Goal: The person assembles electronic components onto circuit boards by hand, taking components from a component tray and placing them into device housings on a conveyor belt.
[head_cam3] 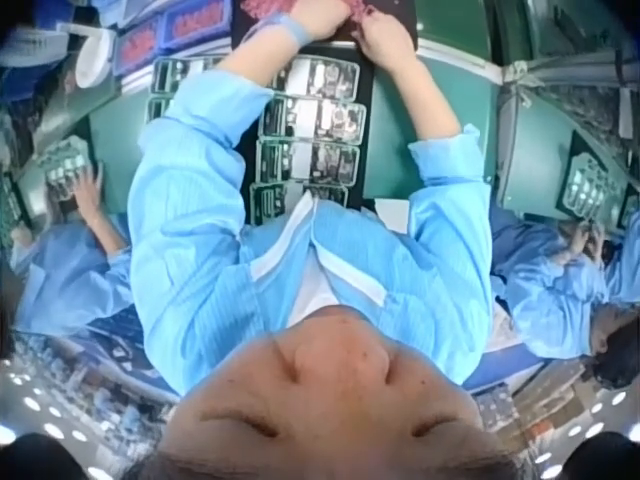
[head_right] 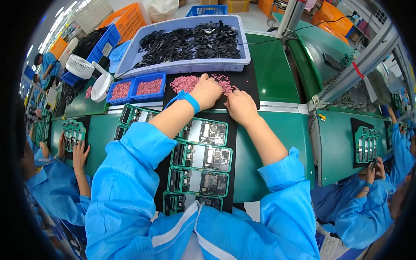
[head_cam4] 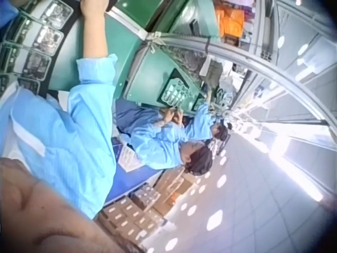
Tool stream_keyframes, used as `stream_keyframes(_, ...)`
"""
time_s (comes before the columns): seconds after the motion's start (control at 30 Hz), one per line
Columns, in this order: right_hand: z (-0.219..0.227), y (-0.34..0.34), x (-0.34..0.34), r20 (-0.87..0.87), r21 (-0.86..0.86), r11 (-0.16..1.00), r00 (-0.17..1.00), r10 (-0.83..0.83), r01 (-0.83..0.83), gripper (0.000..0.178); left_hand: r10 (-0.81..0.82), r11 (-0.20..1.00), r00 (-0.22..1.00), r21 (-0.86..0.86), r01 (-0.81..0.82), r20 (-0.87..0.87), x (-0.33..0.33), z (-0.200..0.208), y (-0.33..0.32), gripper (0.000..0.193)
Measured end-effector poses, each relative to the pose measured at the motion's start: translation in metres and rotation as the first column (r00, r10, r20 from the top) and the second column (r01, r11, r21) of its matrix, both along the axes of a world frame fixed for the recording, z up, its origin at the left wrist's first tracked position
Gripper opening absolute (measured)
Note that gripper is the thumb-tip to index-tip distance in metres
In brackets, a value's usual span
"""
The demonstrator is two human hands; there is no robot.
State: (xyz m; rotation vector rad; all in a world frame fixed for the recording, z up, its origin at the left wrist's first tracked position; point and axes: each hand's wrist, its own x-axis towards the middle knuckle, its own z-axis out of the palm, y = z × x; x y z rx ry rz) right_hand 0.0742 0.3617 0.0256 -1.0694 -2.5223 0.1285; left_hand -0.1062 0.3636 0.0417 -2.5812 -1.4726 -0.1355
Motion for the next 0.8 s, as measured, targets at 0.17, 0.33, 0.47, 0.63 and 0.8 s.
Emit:
stream_keyframes(0.17, -0.006, -0.006, -0.008, -0.039, 0.044, 0.999, 0.999, 0.012, -0.01, 0.01, 0.007, 1.0, 0.999, 0.0, -0.007, -0.033, 0.001, 0.002, -0.009, 0.006)
stream_keyframes(0.33, 0.002, -0.018, 0.002, -0.07, 0.044, 0.999, 0.997, 0.023, -0.02, 0.008, 0.065, 0.979, 0.992, -0.2, -0.042, 0.109, -0.002, 0.022, -0.041, 0.008)
stream_keyframes(0.47, 0.025, -0.056, 0.033, -0.209, -0.182, 0.981, 0.978, 0.029, -0.068, 0.006, -0.019, 0.952, 0.973, -0.294, 0.088, 0.229, 0.006, 0.055, -0.094, 0.006)
stream_keyframes(0.63, 0.018, -0.118, 0.071, -0.362, -0.462, 0.883, 0.927, -0.102, -0.083, 0.008, -0.125, 0.897, 0.939, -0.367, 0.245, 0.321, 0.017, 0.055, -0.167, 0.006)
stream_keyframes(0.8, 0.009, -0.174, 0.082, -0.377, -0.509, 0.851, 0.922, -0.085, -0.13, 0.007, -0.211, 0.921, 0.91, -0.239, 0.307, 0.358, 0.028, 0.042, -0.206, 0.006)
